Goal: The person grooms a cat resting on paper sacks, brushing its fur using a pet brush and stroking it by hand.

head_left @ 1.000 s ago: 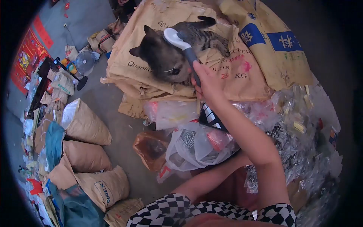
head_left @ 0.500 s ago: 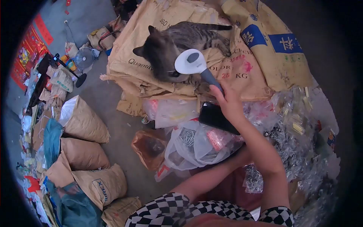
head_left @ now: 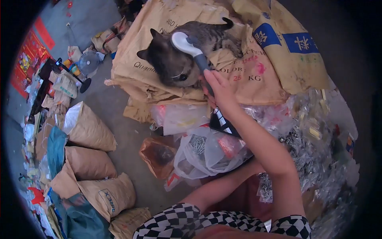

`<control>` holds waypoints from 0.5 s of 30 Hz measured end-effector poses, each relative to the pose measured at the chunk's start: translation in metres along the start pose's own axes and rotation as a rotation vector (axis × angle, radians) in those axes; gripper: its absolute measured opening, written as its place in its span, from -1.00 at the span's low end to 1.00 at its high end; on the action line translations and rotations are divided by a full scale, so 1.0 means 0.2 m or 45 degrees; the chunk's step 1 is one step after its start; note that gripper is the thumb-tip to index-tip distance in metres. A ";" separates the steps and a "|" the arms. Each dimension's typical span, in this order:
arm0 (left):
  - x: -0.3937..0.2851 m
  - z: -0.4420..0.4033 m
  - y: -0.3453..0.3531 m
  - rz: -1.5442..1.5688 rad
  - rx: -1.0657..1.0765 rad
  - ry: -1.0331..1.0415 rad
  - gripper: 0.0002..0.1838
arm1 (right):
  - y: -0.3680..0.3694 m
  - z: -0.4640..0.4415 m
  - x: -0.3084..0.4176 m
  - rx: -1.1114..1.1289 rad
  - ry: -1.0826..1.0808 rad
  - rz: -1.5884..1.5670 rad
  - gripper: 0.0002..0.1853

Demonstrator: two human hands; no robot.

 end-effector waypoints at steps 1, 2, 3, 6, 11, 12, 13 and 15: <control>0.00 0.00 0.00 0.021 -0.010 0.002 -0.69 | -0.02 0.01 -0.01 0.005 0.005 0.004 -0.66; 0.00 0.01 -0.01 0.026 -0.022 0.000 -0.68 | -0.06 0.02 -0.01 -0.036 -0.021 0.147 -0.65; -0.02 0.02 -0.02 0.011 -0.036 0.003 -0.68 | -0.10 0.04 -0.01 -0.077 -0.049 0.288 -0.64; -0.09 0.01 -0.05 -0.168 -0.084 0.119 -0.67 | -0.19 0.07 -0.01 -0.150 -0.193 0.541 -0.63; -0.17 -0.03 -0.03 -0.411 0.096 0.081 -0.51 | -0.33 0.16 -0.01 -0.316 -0.360 0.887 -0.62; -0.22 -0.07 -0.02 -0.500 0.156 -0.092 -0.54 | -0.34 0.18 0.02 -0.375 -0.443 0.977 -0.61; -0.21 -0.08 -0.01 -0.544 0.183 -0.179 -0.55 | -0.34 0.20 0.02 -0.373 -0.444 0.977 -0.61; -0.19 -0.07 -0.01 -0.637 0.220 -0.267 -0.57 | -0.36 0.22 0.02 -0.403 -0.342 1.067 -0.59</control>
Point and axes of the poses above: each hand's wrist, its own z-axis away from the middle knuckle, its own y-axis out of the palm, x = y × z, the point moved 10 cm from there along -z, towards the middle knuckle, and after that the axes turned 8 degrees about y, right-handed, at the moved point
